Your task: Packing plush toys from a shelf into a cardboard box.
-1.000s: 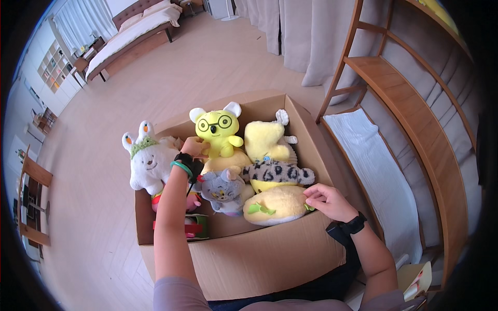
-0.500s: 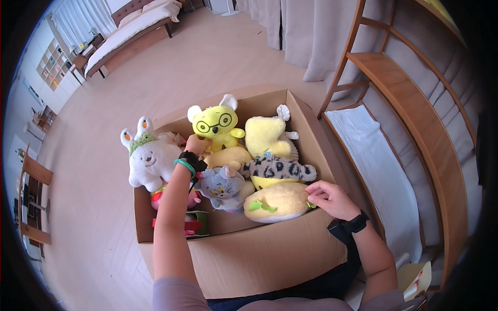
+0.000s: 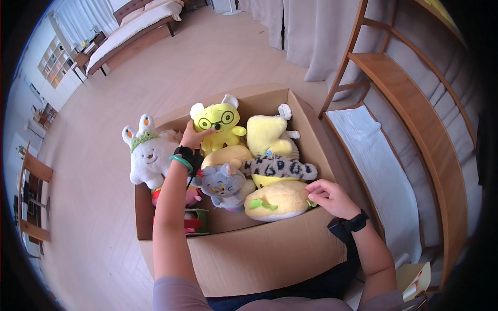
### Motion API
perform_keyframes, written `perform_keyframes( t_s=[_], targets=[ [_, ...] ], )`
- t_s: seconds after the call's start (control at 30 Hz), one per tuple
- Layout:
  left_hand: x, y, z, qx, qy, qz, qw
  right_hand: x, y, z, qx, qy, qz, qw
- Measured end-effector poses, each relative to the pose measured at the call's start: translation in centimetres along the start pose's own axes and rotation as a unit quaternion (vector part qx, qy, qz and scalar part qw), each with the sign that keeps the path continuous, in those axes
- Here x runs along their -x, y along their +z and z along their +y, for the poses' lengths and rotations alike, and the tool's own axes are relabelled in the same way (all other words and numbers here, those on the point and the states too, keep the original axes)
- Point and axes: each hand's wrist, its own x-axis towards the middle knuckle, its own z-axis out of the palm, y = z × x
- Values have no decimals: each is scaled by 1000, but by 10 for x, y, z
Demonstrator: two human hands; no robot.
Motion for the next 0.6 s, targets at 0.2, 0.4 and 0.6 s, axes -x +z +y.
perform_keyframes(
  t_s=[0.2, 0.4, 0.6],
  targets=[
    [-15, 2, -12, -31, 24, -4, 999, 0, 0, 2, 3, 4, 4, 1000],
    [12, -30, 4, -120, 87, 113, 982, -4, 2, 19, -34, -30, -13, 999],
    [71, -16, 32, 169, 159, 95, 968, -1, -1, 20, 0, -60, -20, 998]
  ],
)
